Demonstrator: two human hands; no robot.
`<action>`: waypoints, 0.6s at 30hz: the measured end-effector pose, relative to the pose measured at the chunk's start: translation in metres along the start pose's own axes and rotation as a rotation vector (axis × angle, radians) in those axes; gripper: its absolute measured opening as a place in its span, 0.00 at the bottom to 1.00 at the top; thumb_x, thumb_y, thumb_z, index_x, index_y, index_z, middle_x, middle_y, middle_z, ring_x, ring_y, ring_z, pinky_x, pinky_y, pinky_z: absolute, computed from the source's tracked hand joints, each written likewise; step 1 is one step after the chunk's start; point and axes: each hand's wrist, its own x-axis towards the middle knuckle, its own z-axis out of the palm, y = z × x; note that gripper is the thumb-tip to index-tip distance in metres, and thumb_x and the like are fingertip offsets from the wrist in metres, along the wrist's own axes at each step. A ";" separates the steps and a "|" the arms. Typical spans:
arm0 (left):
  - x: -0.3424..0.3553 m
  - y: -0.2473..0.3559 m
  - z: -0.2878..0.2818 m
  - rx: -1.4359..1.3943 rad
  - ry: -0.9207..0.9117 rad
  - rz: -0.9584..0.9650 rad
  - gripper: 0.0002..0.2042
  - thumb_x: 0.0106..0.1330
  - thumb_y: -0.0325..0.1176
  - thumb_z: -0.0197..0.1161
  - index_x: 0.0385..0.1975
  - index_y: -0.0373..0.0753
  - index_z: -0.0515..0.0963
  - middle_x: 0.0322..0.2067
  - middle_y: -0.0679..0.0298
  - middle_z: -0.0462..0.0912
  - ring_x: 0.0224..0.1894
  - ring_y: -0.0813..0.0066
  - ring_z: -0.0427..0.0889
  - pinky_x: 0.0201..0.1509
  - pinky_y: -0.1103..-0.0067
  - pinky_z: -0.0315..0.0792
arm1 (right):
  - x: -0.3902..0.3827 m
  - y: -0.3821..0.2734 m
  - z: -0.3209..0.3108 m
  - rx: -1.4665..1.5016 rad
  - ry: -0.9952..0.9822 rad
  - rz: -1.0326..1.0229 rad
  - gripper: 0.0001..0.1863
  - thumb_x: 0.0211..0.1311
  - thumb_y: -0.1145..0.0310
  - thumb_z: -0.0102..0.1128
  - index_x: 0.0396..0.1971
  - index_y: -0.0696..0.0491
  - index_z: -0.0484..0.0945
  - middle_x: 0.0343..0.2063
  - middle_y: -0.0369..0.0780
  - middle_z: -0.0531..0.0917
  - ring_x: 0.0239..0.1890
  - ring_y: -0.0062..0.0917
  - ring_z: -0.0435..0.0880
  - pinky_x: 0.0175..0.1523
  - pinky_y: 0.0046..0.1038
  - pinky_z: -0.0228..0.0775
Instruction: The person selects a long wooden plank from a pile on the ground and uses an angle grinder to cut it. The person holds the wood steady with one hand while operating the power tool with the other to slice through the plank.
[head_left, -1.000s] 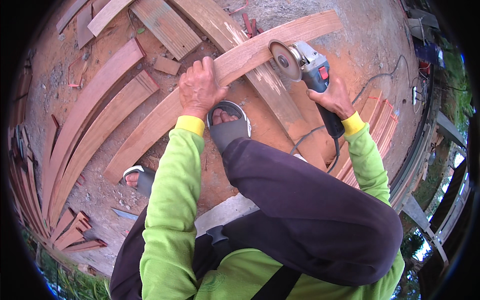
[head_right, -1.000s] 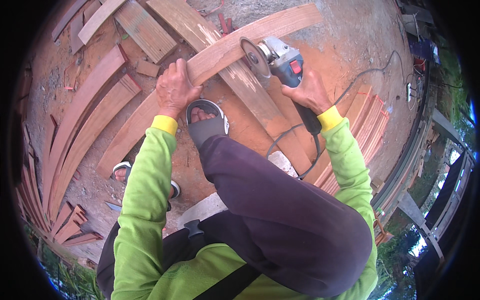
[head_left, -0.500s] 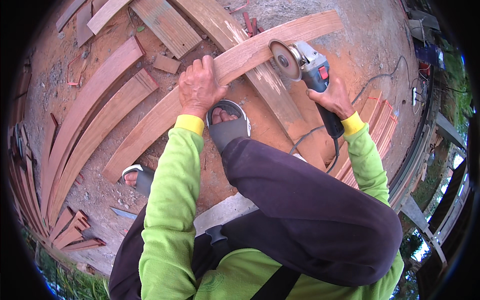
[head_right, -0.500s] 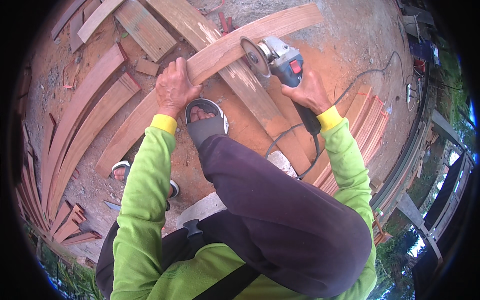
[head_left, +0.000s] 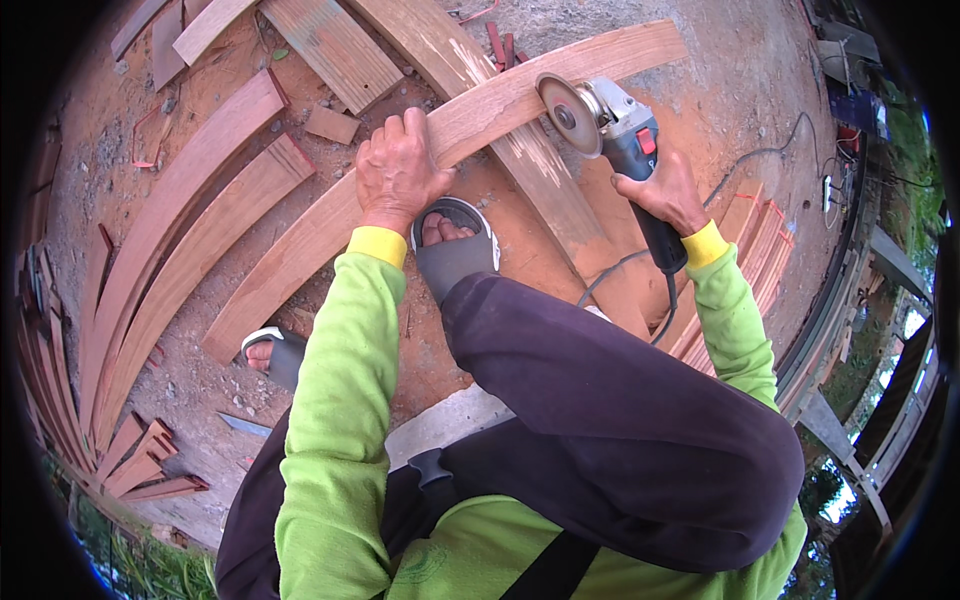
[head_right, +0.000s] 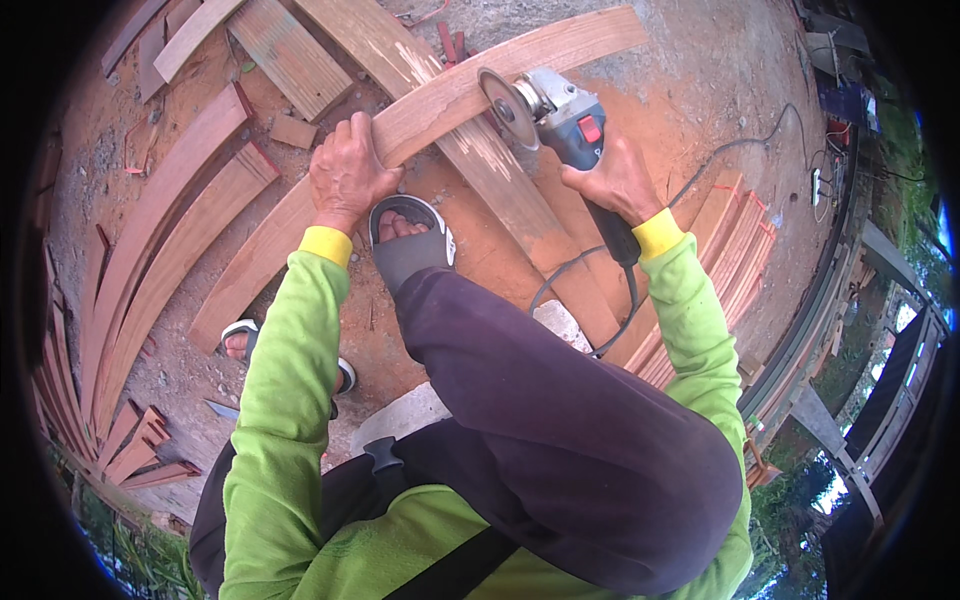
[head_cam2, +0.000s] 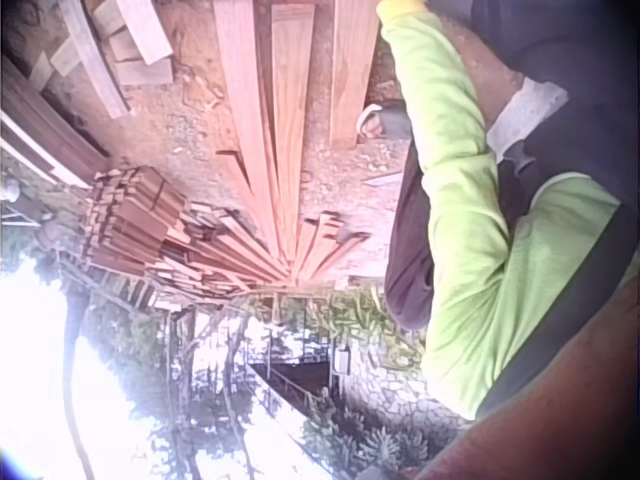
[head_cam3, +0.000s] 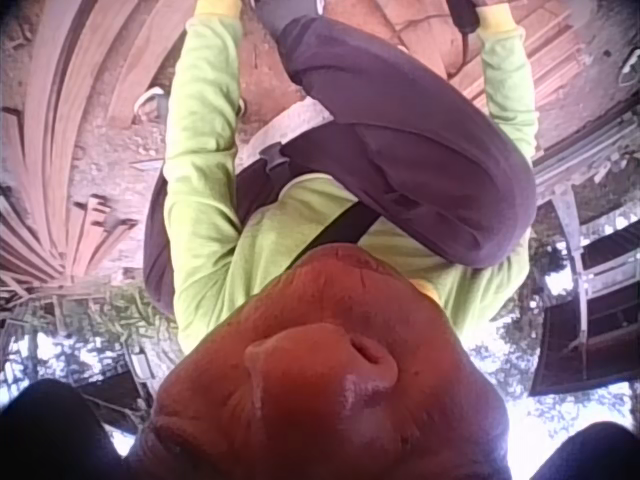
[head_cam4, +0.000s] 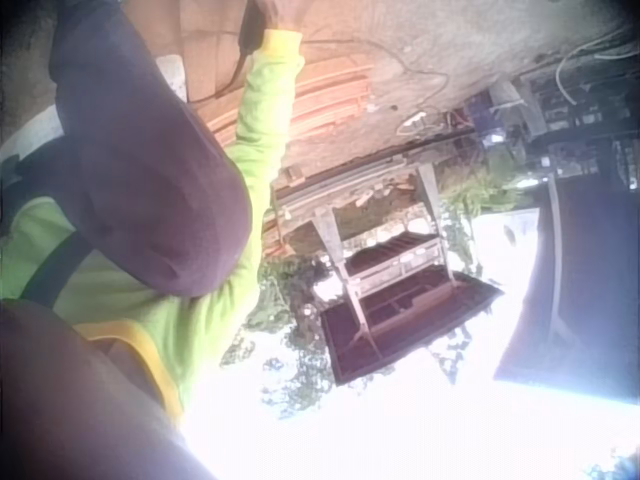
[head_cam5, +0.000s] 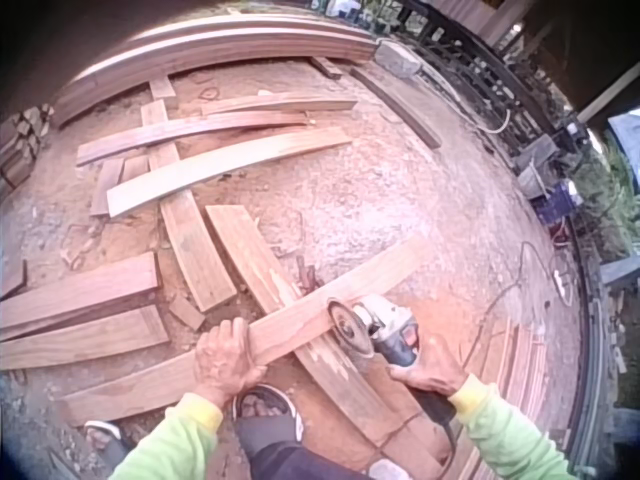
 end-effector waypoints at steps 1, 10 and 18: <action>0.000 0.000 0.000 0.002 -0.001 -0.003 0.30 0.36 0.43 0.77 0.40 0.40 0.72 0.32 0.56 0.78 0.37 0.56 0.83 0.40 0.66 0.78 | 0.000 0.001 0.000 -0.014 -0.002 0.002 0.29 0.39 0.60 0.73 0.41 0.64 0.77 0.26 0.46 0.83 0.28 0.31 0.84 0.39 0.33 0.76; 0.001 0.000 0.001 -0.004 -0.013 -0.003 0.30 0.36 0.43 0.77 0.40 0.39 0.72 0.33 0.56 0.78 0.37 0.56 0.83 0.40 0.66 0.78 | 0.001 -0.003 -0.001 -0.012 0.004 0.004 0.31 0.39 0.59 0.73 0.42 0.64 0.76 0.26 0.48 0.83 0.27 0.34 0.84 0.38 0.34 0.77; 0.000 -0.001 0.000 -0.005 -0.013 0.003 0.30 0.37 0.43 0.77 0.41 0.40 0.71 0.33 0.56 0.78 0.37 0.56 0.83 0.40 0.65 0.78 | 0.002 -0.015 -0.006 0.003 -0.044 0.060 0.32 0.39 0.61 0.72 0.45 0.65 0.75 0.33 0.53 0.84 0.36 0.41 0.86 0.44 0.36 0.77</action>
